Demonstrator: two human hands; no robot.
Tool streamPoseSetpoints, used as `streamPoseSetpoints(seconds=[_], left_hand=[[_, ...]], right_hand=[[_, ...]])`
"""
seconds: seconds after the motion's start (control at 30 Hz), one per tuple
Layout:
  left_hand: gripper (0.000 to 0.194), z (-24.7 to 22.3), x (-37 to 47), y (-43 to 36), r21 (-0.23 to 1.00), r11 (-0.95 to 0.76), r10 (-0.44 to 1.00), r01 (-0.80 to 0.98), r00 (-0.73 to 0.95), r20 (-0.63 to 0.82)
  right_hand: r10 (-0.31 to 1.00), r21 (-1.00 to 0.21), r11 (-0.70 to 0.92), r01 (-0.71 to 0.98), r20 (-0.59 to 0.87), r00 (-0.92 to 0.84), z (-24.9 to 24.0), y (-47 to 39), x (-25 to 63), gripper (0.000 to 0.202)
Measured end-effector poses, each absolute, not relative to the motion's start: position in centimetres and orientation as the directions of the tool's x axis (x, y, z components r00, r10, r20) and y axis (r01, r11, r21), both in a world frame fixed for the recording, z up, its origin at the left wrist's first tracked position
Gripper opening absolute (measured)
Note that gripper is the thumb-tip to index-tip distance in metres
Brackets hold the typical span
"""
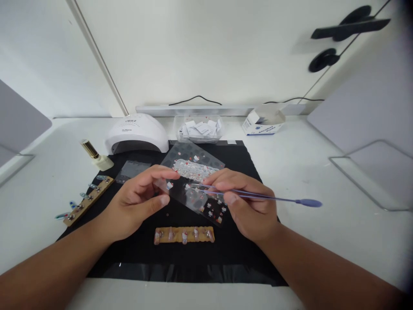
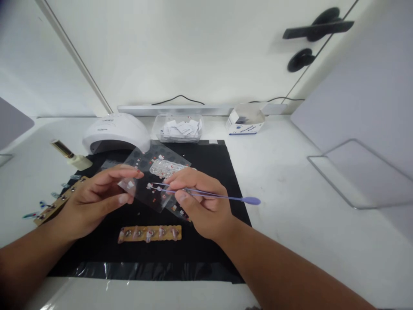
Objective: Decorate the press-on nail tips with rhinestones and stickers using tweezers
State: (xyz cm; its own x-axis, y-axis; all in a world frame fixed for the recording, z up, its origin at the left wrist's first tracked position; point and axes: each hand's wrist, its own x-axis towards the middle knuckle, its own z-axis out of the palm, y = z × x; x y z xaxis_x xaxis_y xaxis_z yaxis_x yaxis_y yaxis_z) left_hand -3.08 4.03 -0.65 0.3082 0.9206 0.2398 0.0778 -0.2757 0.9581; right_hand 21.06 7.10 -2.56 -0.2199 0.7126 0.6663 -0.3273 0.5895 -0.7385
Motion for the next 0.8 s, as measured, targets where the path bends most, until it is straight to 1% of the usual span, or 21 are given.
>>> streamPoseSetpoints(seconds=[0.17,0.3,0.53,0.7,0.8], left_hand=[[0.036,-0.4,-2.5,3.4,0.959,-0.266,0.932,0.095,0.280,0.231],[0.037,-0.3,-2.3,3.2,0.951,-0.295,0.925,0.089,0.276,0.261],[0.038,-0.5,-2.0,2.7,0.962,-0.244,0.942,0.120,0.266,0.205],[0.032,-0.6,-1.7,2.4,0.972,-0.192,0.969,0.133,0.180,0.167],[0.029,-0.3,-1.4,2.3,0.976,-0.185,0.979,0.114,0.110,0.173]], right_hand=[[0.657,-0.683,0.663,-0.307,0.728,-0.199,-2.1,6.7,20.9,0.028],[0.642,-0.678,0.684,-0.271,0.735,-0.218,-2.0,6.4,20.8,0.030],[0.625,-0.663,0.707,-0.249,0.749,-0.221,-1.9,5.8,20.6,0.032],[0.611,-0.649,0.721,-0.243,0.761,-0.217,-1.7,5.5,20.3,0.031],[0.614,-0.654,0.722,-0.226,0.756,-0.224,-1.5,5.3,20.2,0.032]])
